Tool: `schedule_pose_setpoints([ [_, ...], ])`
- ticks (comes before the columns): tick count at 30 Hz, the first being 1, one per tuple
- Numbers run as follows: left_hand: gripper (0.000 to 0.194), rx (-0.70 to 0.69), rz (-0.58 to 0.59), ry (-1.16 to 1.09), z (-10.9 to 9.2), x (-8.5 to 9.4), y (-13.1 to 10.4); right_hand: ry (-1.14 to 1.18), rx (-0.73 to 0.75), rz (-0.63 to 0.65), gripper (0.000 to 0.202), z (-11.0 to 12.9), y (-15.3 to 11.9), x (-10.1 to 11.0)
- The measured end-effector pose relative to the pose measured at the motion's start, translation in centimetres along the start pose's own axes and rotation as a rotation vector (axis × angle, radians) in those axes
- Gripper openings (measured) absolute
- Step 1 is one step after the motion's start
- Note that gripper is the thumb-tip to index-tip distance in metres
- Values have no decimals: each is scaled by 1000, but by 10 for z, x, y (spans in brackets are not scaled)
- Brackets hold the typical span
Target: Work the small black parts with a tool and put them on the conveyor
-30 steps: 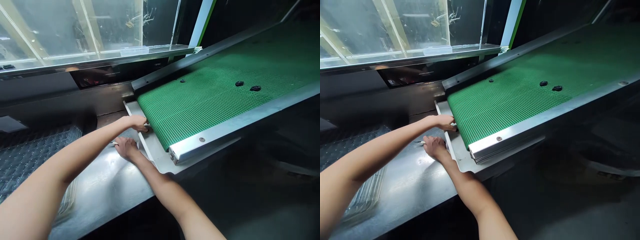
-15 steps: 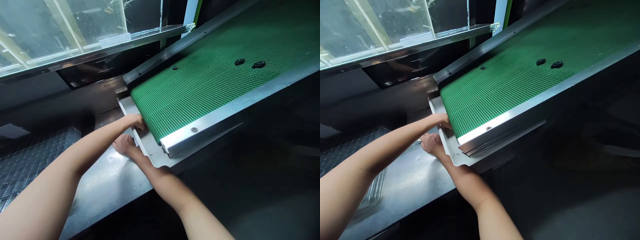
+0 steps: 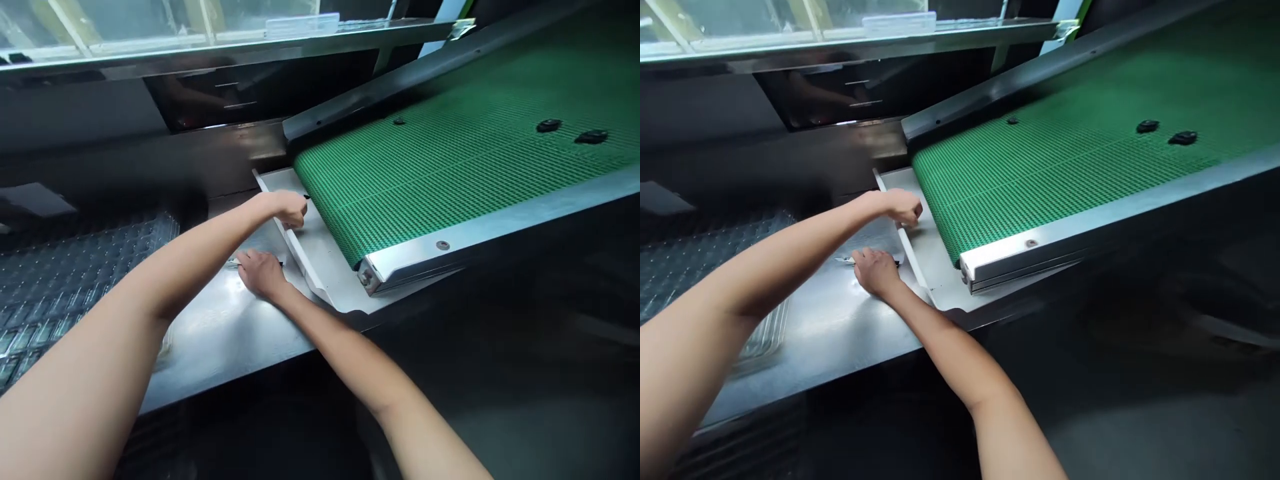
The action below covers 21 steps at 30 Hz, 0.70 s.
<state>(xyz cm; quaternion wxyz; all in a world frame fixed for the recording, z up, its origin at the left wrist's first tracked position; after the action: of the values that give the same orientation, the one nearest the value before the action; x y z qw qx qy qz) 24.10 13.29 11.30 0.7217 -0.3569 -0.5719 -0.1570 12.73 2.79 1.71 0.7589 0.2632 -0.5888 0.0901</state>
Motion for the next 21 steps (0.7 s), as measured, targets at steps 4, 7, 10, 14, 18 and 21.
schedule_pose_setpoints([
  [4, 30, -27, -83, -74, 26, 16, -18, -45, -28, 37, 15, 8, 1, -3],
  [7, 31, -16, -127, -78, 32, 17, -20, -63, -27, 52, 14, 16, 3, -3],
  [10, 33, 27, -190, -42, 32, 22, -5, -73, -17, 50, 12, 19, 3, -2],
  [14, 33, 92, -210, 8, 34, 28, 32, -71, 5, 27, 10, 18, 4, -2],
  [18, 33, 180, -143, 44, 48, 20, 70, -41, 41, -8, 15, 14, 5, -5],
  [21, 34, 199, -89, 46, 57, 4, 92, -16, 59, -35, 17, 12, 6, -6],
])
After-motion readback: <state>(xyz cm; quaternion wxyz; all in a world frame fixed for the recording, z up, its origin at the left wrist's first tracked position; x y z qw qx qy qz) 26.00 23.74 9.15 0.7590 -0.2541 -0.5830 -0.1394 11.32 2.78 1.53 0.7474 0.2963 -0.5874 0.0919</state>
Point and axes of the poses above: each hand's wrist, its own y-axis towards the middle knuckle, its own x-axis out of the back of the hand, z = x × y, the point moved 6 cm from there along y, towards the middle knuckle, and after that the axes turned 13 degrees about x, right-handed, at the moved point
